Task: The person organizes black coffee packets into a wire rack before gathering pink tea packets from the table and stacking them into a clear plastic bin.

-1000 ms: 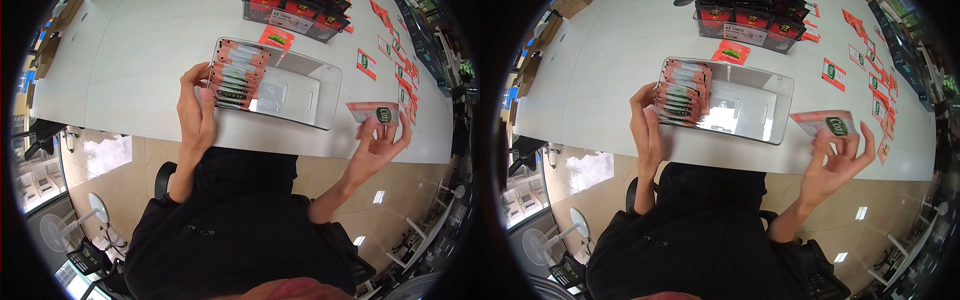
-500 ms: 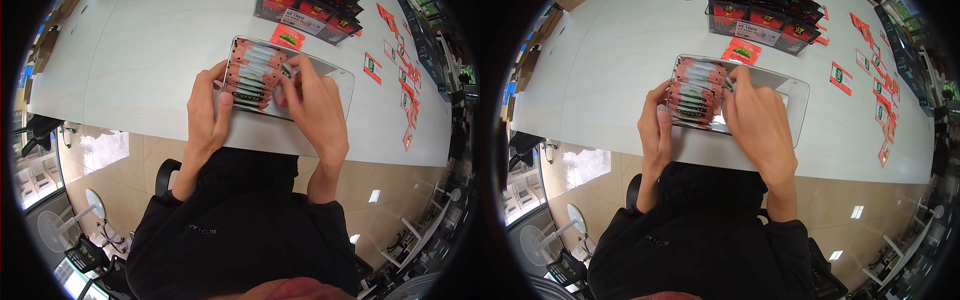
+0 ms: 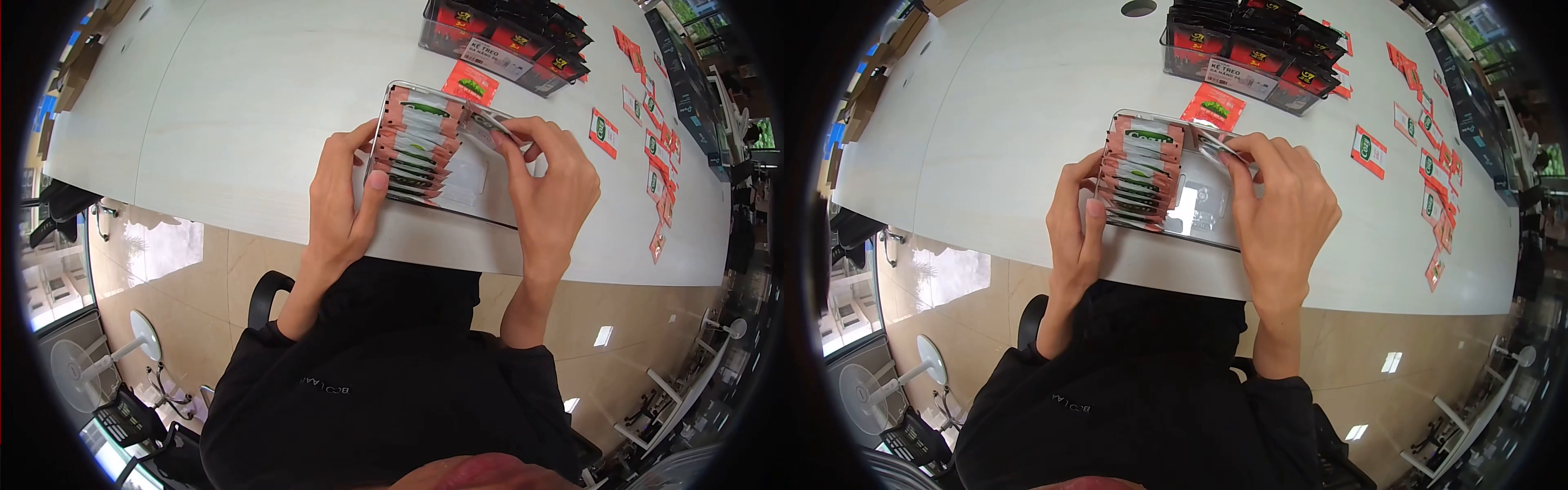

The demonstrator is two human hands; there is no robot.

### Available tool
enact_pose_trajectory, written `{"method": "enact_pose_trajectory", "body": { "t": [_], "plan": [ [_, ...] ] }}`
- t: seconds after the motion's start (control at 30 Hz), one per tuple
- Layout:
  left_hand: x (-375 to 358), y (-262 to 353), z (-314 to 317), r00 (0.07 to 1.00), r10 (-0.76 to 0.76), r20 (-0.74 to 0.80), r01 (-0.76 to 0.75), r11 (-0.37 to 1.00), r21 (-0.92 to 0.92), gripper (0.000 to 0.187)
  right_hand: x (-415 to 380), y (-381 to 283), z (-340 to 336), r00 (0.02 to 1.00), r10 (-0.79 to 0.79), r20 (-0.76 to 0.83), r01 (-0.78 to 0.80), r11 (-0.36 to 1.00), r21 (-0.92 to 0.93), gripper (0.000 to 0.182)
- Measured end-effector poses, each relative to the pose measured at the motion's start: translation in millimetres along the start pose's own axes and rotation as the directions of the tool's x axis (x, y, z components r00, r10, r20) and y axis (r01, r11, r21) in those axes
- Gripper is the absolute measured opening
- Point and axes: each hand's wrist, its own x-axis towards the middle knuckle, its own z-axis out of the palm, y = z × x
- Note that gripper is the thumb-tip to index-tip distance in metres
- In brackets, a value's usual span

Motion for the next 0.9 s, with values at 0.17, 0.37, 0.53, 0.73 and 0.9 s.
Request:
{"method": "enact_pose_trajectory", "body": {
  "t": [0.17,0.37,0.53,0.73,0.9],
  "plan": [
    [-1.0,-1.4,1.5,1.000,0.008,-0.010,-0.008,1.000,0.003,0.047,1.9,-3.9,23.8,0.997,-0.024,0.080,0.002,0.964,0.267,0.015],
    [-0.2,2.1,0.8,1.000,-0.003,-0.002,0.003,1.000,-0.002,0.047,4.4,-22.1,27.2,0.989,-0.088,0.122,0.016,0.869,0.494,0.025],
    [1.0,1.9,2.1,1.000,0.019,0.018,-0.020,1.000,0.022,0.047,-5.4,-15.5,18.0,0.996,-0.038,0.080,-0.004,0.884,0.467,0.045],
    [2.4,5.0,3.1,0.999,-0.004,0.039,0.004,1.000,0.022,0.046,-8.2,-16.9,23.0,0.992,-0.060,0.107,0.005,0.892,0.452,0.054],
    [1.5,1.6,2.0,0.998,-0.010,0.066,0.009,1.000,0.014,0.047,-12.3,-5.9,11.8,0.990,0.058,0.132,-0.117,0.855,0.505,0.046]
  ]
}}
